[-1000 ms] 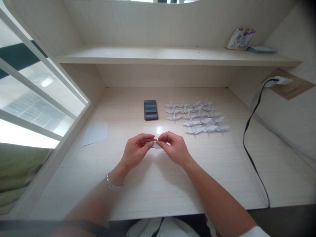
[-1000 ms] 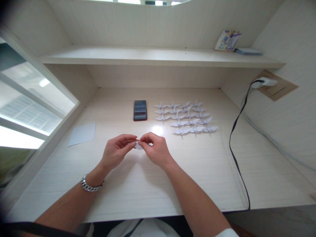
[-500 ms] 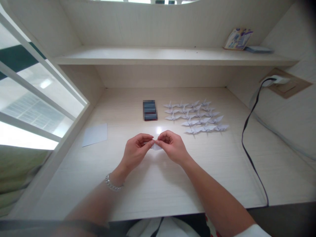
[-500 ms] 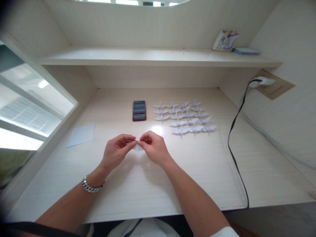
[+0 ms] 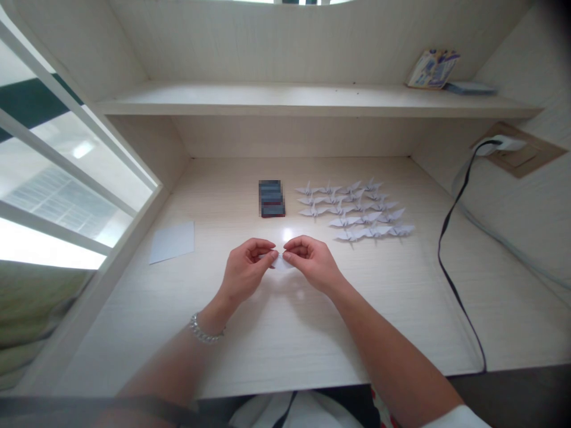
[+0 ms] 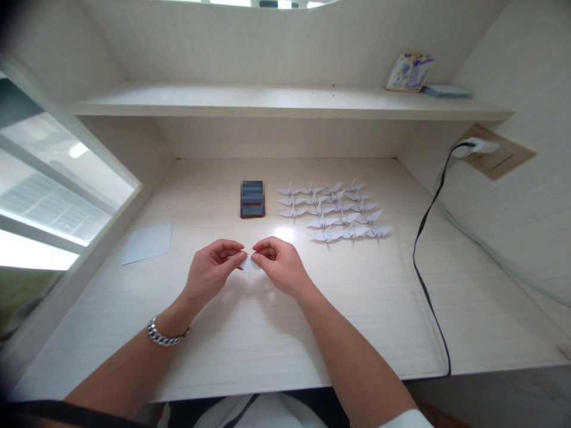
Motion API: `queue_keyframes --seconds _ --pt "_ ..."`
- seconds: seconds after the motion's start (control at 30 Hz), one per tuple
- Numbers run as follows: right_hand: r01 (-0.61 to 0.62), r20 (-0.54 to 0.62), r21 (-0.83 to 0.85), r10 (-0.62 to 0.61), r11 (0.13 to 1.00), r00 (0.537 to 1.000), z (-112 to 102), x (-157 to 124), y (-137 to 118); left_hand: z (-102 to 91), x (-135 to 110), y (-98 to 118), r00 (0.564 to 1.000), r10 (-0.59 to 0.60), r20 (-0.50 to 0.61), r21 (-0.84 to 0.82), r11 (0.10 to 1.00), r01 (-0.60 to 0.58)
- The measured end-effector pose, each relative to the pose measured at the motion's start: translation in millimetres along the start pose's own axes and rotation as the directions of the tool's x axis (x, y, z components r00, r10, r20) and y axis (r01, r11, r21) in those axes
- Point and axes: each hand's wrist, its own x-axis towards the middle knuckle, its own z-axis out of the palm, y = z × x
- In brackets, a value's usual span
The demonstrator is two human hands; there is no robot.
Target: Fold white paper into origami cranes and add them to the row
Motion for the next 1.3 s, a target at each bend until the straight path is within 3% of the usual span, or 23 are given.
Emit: queue_keyframes --seconds 0.47,0.73,1.13,1.3 --pt "0.049 -0.028 -0.084 -0.051 0.995 0.998 3 -2 -3 0.9 0 0 1.0 0.006 -0.022 0.041 0.999 -0.005" --pt "0.168 -0.007 -0.243 -0.175 0.955 0.985 2 -6 -6 -0.5 0 0 0.998 0.067 -0.013 0.049 0.997 -0.066" --pt "0.121 0.055 -0.001 -0.12 0.993 0.991 -8 -4 -7 1.6 -3 4 0.985 0.148 -0.084 0.071 0.987 -0.142" --pt "0.152 0.037 -0.195 -0.148 0.969 0.988 -7 -5 -10 3.1 -5 4 0.985 0.161 -0.068 0.107 0.982 -0.153"
